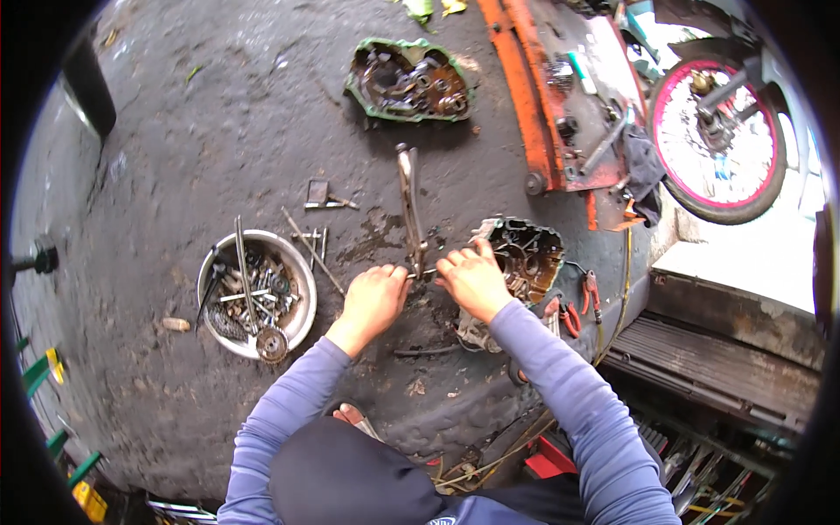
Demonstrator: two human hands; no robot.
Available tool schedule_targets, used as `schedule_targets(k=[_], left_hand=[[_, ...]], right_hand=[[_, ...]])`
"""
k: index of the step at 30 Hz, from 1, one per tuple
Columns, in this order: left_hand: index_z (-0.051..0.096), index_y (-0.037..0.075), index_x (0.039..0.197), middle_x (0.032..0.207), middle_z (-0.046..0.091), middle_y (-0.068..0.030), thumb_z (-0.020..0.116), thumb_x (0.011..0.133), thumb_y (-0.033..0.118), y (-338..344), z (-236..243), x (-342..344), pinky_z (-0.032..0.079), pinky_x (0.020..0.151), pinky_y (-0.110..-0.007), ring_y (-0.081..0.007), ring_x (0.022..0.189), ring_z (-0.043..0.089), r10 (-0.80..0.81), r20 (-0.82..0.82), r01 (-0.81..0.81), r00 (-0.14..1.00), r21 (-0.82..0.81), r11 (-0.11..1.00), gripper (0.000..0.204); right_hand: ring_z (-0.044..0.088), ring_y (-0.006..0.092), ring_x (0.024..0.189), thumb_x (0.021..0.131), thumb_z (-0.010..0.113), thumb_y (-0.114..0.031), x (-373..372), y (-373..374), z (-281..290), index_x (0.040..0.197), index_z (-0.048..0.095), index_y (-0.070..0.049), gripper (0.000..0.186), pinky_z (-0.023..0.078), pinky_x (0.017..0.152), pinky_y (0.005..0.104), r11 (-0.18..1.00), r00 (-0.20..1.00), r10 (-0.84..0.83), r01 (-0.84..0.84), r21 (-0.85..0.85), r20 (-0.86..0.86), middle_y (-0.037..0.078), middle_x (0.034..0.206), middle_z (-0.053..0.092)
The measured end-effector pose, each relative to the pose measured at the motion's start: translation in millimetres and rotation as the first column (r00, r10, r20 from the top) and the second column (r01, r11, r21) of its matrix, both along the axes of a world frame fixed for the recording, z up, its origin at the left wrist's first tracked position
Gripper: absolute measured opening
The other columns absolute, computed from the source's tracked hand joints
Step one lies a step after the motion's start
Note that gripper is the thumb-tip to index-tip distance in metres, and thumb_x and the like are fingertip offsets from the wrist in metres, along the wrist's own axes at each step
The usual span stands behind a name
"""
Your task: Repairing and assembling motorcycle engine components using various hand tools and cleaning agents.
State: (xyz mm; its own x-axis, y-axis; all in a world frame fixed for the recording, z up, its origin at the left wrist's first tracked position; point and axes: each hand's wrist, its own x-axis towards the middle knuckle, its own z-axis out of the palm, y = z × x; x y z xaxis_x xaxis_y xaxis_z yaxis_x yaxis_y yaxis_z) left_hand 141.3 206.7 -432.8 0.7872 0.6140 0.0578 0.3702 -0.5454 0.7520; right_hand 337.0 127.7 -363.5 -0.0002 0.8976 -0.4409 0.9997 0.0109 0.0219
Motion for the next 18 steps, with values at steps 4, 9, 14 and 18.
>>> schedule_targets(k=[4,9,14,18], left_hand=[[0.061,0.006,0.081,0.073,0.066,-0.0172,0.063,0.095,0.028,15,16,2,0.051,0.066,-0.052,-0.0396,0.074,0.067,-0.172,-0.108,0.168,0.979,-0.049,0.985,0.027],[0.059,0.004,0.077,0.066,0.060,-0.0193,0.065,0.095,0.026,23,76,-12,0.048,0.062,-0.054,-0.0433,0.068,0.063,-0.259,-0.070,0.257,0.963,-0.040,0.966,0.029],[0.057,0.004,0.069,0.061,0.057,-0.0187,0.068,0.090,0.019,67,225,-30,0.047,0.058,-0.051,-0.0419,0.061,0.060,-0.395,-0.057,0.398,0.917,0.069,0.915,0.028],[0.061,0.005,0.065,0.060,0.059,-0.0168,0.069,0.084,0.019,61,335,-6,0.048,0.055,-0.048,-0.0385,0.058,0.061,-0.428,-0.384,0.506,0.818,0.128,0.853,0.025]], right_hand=[[0.069,0.0273,0.099,0.099,0.057,-0.042,5,3,-9,0.098,0.072,-0.012,0.033,0.038,0.110,0.0500,0.999,0.998,0.005,-0.007,-0.033,-0.061,0.009,0.095,0.073],[0.069,0.0265,0.095,0.094,0.060,-0.032,6,-15,28,0.094,0.071,-0.013,0.023,0.043,0.101,0.0461,0.994,0.980,0.073,-0.057,0.092,-0.184,0.007,0.091,0.072],[0.068,0.0304,0.087,0.088,0.062,-0.018,-24,5,114,0.098,0.071,-0.012,0.015,0.048,0.088,0.0426,0.984,0.846,-0.042,0.128,0.125,-0.532,0.012,0.091,0.070],[0.063,0.0270,0.112,0.080,0.069,-0.010,-23,-17,109,0.128,0.058,-0.002,0.050,0.049,0.098,0.0401,0.973,0.260,0.106,0.170,0.154,-0.960,0.013,0.121,0.063]])
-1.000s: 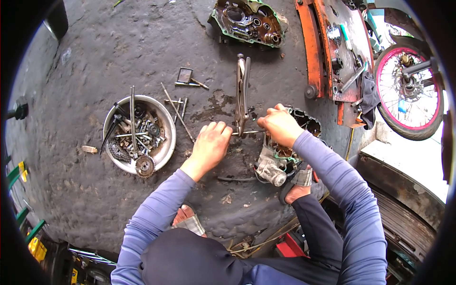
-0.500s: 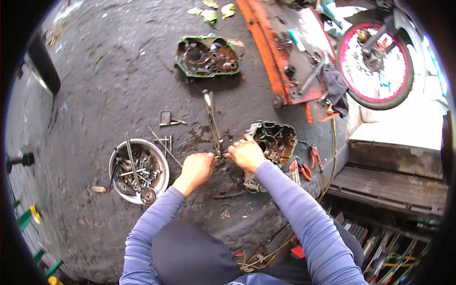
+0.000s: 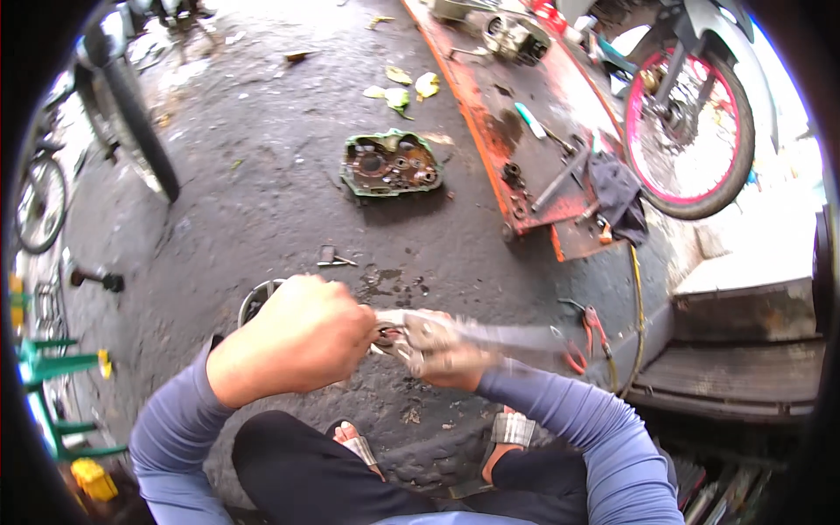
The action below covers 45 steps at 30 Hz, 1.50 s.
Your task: Repairing and assembling motorcycle engine components using various hand tools and cleaning agents.
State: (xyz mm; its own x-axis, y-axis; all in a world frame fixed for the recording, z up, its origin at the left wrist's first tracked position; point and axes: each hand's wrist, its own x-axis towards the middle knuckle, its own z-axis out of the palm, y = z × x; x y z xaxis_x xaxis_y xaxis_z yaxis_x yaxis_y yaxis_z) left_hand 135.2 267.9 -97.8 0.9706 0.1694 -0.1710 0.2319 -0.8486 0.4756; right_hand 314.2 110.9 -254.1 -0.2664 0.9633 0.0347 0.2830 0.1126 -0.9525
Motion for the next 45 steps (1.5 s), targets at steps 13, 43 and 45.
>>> schedule_targets(k=[13,43,45], left_hand=[[0.073,0.003,0.105,0.094,0.074,-0.0108,0.072,0.092,0.022,23,15,47,0.056,0.080,-0.041,-0.0287,0.087,0.071,0.486,0.066,-0.397,0.871,-0.487,0.778,0.023],[0.057,-0.003,0.118,0.079,0.070,-0.0188,0.075,0.065,0.012,5,-102,114,0.054,0.063,-0.046,-0.0363,0.076,0.071,-0.165,0.089,0.141,0.982,0.224,0.964,0.058],[0.054,-0.005,0.130,0.081,0.069,-0.0188,0.071,0.070,0.010,2,-118,107,0.054,0.062,-0.047,-0.0371,0.074,0.071,-0.099,0.255,0.048,0.962,0.197,0.979,0.064]], right_hand=[[0.066,0.0399,0.087,0.086,0.056,0.003,-5,-8,18,0.104,0.068,0.000,0.022,0.052,0.076,0.0432,0.982,0.964,-0.112,0.145,0.123,-0.242,0.021,0.096,0.067],[0.065,0.0261,0.112,0.092,0.058,-0.003,8,-119,77,0.114,0.064,-0.001,0.023,0.049,0.100,0.0354,0.752,0.798,-0.591,0.598,-0.277,0.118,0.014,0.119,0.068],[0.066,0.0211,0.108,0.099,0.054,-0.007,-6,-157,65,0.126,0.058,-0.002,0.028,0.051,0.097,0.0371,0.552,0.611,-0.770,0.492,-0.673,-0.185,0.014,0.118,0.067]])
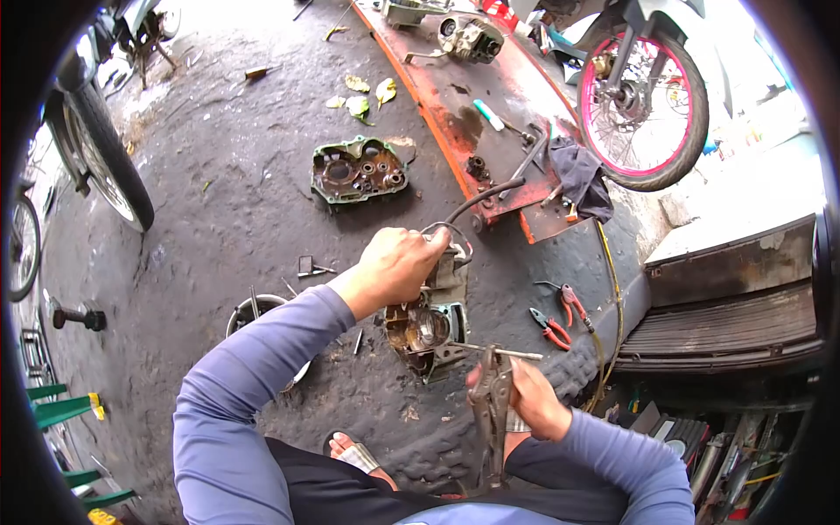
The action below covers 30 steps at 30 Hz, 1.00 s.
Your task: Repairing and assembling motorcycle engine components using various hand tools and cleaning agents.
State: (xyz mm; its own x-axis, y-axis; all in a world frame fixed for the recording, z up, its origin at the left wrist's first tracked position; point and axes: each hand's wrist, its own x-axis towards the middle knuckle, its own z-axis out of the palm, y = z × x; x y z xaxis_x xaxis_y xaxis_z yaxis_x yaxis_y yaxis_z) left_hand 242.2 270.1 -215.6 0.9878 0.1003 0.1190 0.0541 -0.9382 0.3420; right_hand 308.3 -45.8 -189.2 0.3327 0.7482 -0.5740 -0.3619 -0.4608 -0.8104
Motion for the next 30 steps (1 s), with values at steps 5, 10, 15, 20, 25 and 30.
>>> schedule_targets(k=[5,10,15,20,25,30], left_hand=[[0.051,-0.006,0.138,0.084,0.070,-0.0186,0.065,0.078,0.006,-11,1,-4,0.056,0.066,-0.045,-0.0353,0.077,0.071,0.122,0.010,-0.121,0.993,-0.038,0.992,0.063],[0.055,-0.006,0.130,0.087,0.071,-0.0188,0.068,0.076,0.007,-2,-9,-7,0.057,0.067,-0.045,-0.0355,0.079,0.072,0.058,0.058,-0.054,0.997,-0.069,0.996,0.057],[0.056,-0.006,0.119,0.082,0.070,-0.0190,0.068,0.074,0.006,5,-2,-15,0.056,0.067,-0.046,-0.0359,0.078,0.072,0.093,0.036,-0.090,0.995,-0.085,0.992,0.049],[0.057,-0.001,0.102,0.075,0.069,-0.0183,0.066,0.075,0.005,24,-11,-23,0.054,0.066,-0.048,-0.0386,0.076,0.070,-0.008,0.098,0.016,0.995,-0.081,0.997,0.029],[0.054,0.000,0.110,0.078,0.067,-0.0168,0.073,0.066,0.007,29,-16,-22,0.054,0.066,-0.049,-0.0400,0.077,0.069,-0.027,0.027,0.028,0.999,-0.069,0.997,0.048],[0.052,-0.006,0.120,0.085,0.070,-0.0231,0.065,0.073,0.004,3,-14,-28,0.057,0.069,-0.049,-0.0412,0.079,0.071,0.337,0.050,-0.318,0.940,-0.224,0.921,0.050]], right_hand=[[0.069,0.0177,0.080,0.090,0.072,0.000,-68,-15,72,0.138,0.037,-0.006,0.060,0.059,0.075,0.0350,0.987,0.994,-0.046,0.030,-0.155,-0.097,0.013,0.099,0.067],[0.067,0.0134,0.083,0.084,0.072,0.008,-72,-27,57,0.144,0.032,-0.004,0.073,0.059,0.073,0.0312,0.965,0.998,-0.009,0.026,-0.262,0.068,0.010,0.104,0.065],[0.050,0.0298,0.135,0.076,0.079,-0.010,-25,-40,55,0.150,0.020,0.016,0.098,0.035,0.117,0.0439,0.883,0.848,0.391,-0.236,-0.405,0.359,0.029,0.138,0.056],[0.071,0.0278,0.077,0.080,0.077,-0.014,-3,20,92,0.130,0.041,0.003,0.064,0.056,0.076,0.0358,0.813,0.788,0.542,-0.402,-0.422,0.293,0.013,0.086,0.070],[0.066,0.0475,0.087,0.078,0.079,-0.024,45,36,107,0.126,0.039,0.005,0.069,0.053,0.075,0.0489,0.438,0.269,0.899,-0.564,-0.700,0.346,0.030,0.090,0.065],[0.061,0.0446,0.112,0.076,0.077,-0.010,103,21,84,0.133,0.049,0.001,0.065,0.050,0.098,0.0436,0.776,0.028,0.597,-0.274,-0.569,0.802,0.025,0.121,0.060]])
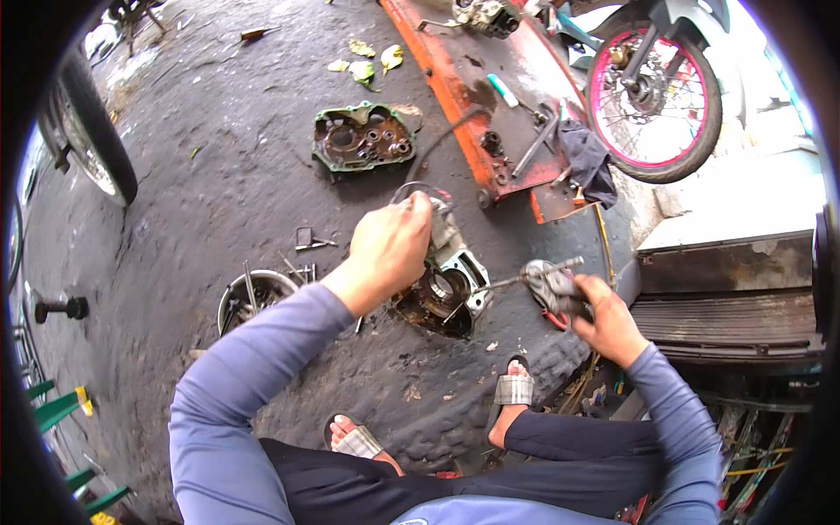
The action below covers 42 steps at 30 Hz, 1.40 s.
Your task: Repairing and assembling motorcycle engine components using various hand tools and cleaning agents.
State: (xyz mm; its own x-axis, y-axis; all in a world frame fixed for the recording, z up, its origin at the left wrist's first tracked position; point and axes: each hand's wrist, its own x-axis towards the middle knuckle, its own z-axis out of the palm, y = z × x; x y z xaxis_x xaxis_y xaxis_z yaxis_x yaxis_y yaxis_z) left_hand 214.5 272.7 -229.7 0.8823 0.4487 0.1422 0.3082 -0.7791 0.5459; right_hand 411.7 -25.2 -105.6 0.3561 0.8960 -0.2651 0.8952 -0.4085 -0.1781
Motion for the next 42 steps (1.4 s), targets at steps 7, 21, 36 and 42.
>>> schedule_targets(k=[7,21,36,42], left_hand=[[0.050,-0.010,0.128,0.092,0.071,-0.0251,0.060,0.082,0.004,-4,10,-10,0.059,0.070,-0.045,-0.0381,0.080,0.073,0.016,-0.074,-0.015,0.997,0.013,1.000,0.049],[0.049,-0.010,0.137,0.080,0.066,-0.0266,0.062,0.081,0.007,-33,16,1,0.056,0.058,-0.047,-0.0400,0.065,0.069,0.021,-0.155,-0.001,0.988,0.128,0.992,0.061],[0.043,-0.006,0.140,0.083,0.066,-0.0233,0.073,0.072,0.013,-27,12,-10,0.055,0.063,-0.047,-0.0384,0.072,0.069,-0.068,-0.129,0.089,0.989,0.161,0.983,0.076],[0.043,-0.006,0.140,0.082,0.065,-0.0210,0.076,0.071,0.013,-19,15,-13,0.055,0.065,-0.047,-0.0380,0.074,0.069,-0.110,-0.124,0.127,0.986,0.133,0.983,0.079]], right_hand=[[0.050,0.0398,0.136,0.091,0.054,-0.025,-51,23,-106,0.142,0.047,0.005,0.060,0.033,0.119,0.0588,-0.152,-0.204,0.373,0.949,-0.277,-0.905,0.025,0.143,0.053],[0.050,0.0188,0.068,0.103,0.058,-0.025,22,2,-128,0.087,0.059,0.003,0.033,0.050,0.076,0.0346,-0.259,-0.125,0.538,0.916,-0.305,-0.833,0.003,0.064,0.053],[0.045,0.0106,0.059,0.093,0.064,-0.003,20,32,-102,0.069,0.046,-0.014,0.032,0.047,0.068,0.0303,-0.014,-0.222,0.490,0.965,-0.263,-0.843,-0.003,0.062,0.046],[0.045,0.0086,0.058,0.094,0.064,-0.006,27,44,-95,0.070,0.048,-0.014,0.031,0.047,0.067,0.0295,0.084,-0.240,0.418,0.971,-0.226,-0.876,-0.005,0.061,0.046]])
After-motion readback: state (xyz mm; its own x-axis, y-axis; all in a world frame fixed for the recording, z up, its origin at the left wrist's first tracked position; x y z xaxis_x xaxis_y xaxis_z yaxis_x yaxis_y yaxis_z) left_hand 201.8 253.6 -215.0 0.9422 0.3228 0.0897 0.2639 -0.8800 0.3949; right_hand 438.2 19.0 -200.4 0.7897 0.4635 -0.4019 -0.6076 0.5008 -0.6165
